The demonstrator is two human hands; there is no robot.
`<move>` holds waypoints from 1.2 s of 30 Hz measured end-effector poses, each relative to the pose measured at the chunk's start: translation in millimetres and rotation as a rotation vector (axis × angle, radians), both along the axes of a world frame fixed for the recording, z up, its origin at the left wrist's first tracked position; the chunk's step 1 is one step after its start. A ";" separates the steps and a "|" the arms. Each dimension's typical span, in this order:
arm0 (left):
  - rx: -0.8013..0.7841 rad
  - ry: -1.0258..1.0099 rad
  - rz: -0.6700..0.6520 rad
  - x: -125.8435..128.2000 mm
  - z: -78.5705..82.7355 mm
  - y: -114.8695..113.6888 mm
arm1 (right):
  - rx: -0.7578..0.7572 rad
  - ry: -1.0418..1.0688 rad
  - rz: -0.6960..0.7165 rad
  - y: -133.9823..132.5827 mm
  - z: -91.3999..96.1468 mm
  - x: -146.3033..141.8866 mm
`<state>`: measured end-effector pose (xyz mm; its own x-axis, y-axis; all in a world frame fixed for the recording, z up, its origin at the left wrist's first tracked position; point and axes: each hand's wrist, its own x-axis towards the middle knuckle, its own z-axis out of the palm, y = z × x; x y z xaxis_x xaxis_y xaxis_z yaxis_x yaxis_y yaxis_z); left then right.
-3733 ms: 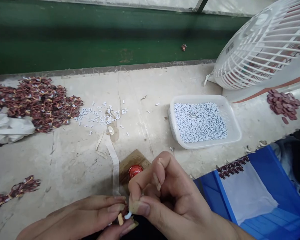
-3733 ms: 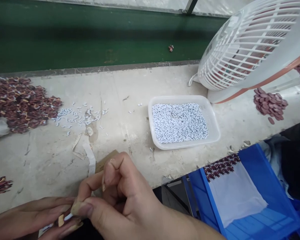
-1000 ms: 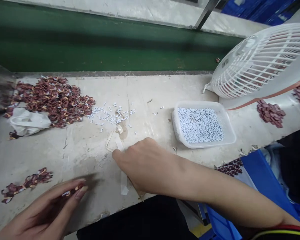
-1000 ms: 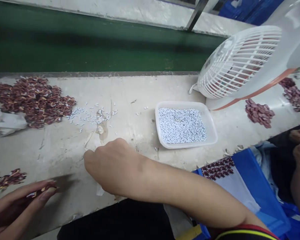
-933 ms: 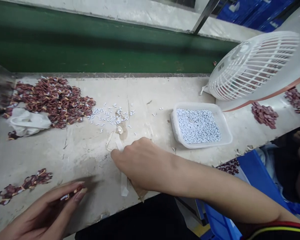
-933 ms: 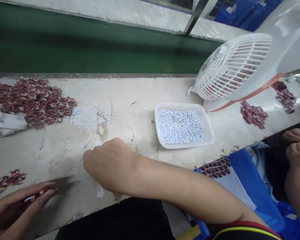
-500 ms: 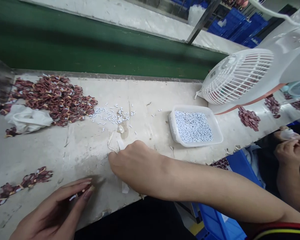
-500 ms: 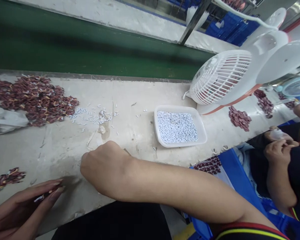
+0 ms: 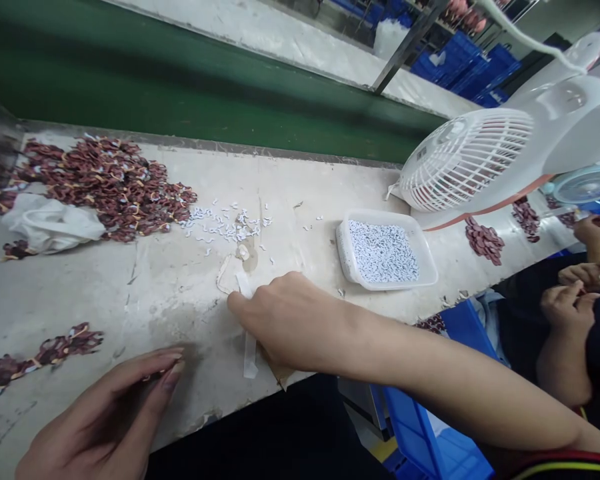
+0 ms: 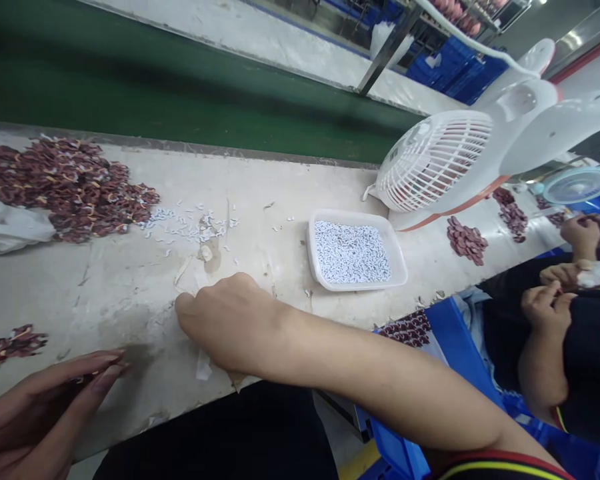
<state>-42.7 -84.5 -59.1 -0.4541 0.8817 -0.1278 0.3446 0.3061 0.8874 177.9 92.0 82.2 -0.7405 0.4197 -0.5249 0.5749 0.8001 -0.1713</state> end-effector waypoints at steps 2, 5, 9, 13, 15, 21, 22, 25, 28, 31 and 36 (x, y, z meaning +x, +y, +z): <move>0.004 -0.001 -0.015 0.2 -0.2 0.4 | 0.001 0.010 0.026 -5.0 -5.2 -5.5; 0.016 -0.017 -0.035 3.1 4.0 2.6 | -0.010 0.006 0.048 -5.3 -6.2 -8.0; 0.032 -0.038 -0.022 6.9 7.5 6.5 | 0.015 -0.012 -0.009 4.0 6.0 0.7; 0.068 -0.022 -0.015 6.1 2.7 8.0 | 0.066 0.004 -0.083 11.5 16.6 11.0; 0.066 -0.010 -0.017 5.0 -0.5 6.6 | 0.052 -0.021 -0.068 9.8 15.1 11.5; 0.051 -0.005 -0.070 2.0 -4.3 1.0 | -0.050 -0.023 0.109 -7.0 0.7 -4.7; 0.072 -0.007 -0.072 1.7 -4.0 0.9 | -0.060 -0.023 0.132 -9.3 -0.5 -8.0; 0.116 -0.008 -0.059 2.4 -0.3 2.4 | -0.079 -0.029 0.175 -13.1 -2.0 -14.7; 0.111 -0.029 -0.054 5.2 7.1 5.5 | -0.100 -0.003 0.153 -8.8 -0.7 -13.4; 0.093 -0.075 -0.044 7.3 12.2 8.5 | -0.077 0.033 0.025 2.7 2.1 -3.4; 0.168 -0.189 -0.041 6.9 8.1 11.0 | -0.862 0.661 -0.646 -0.1 -8.5 18.3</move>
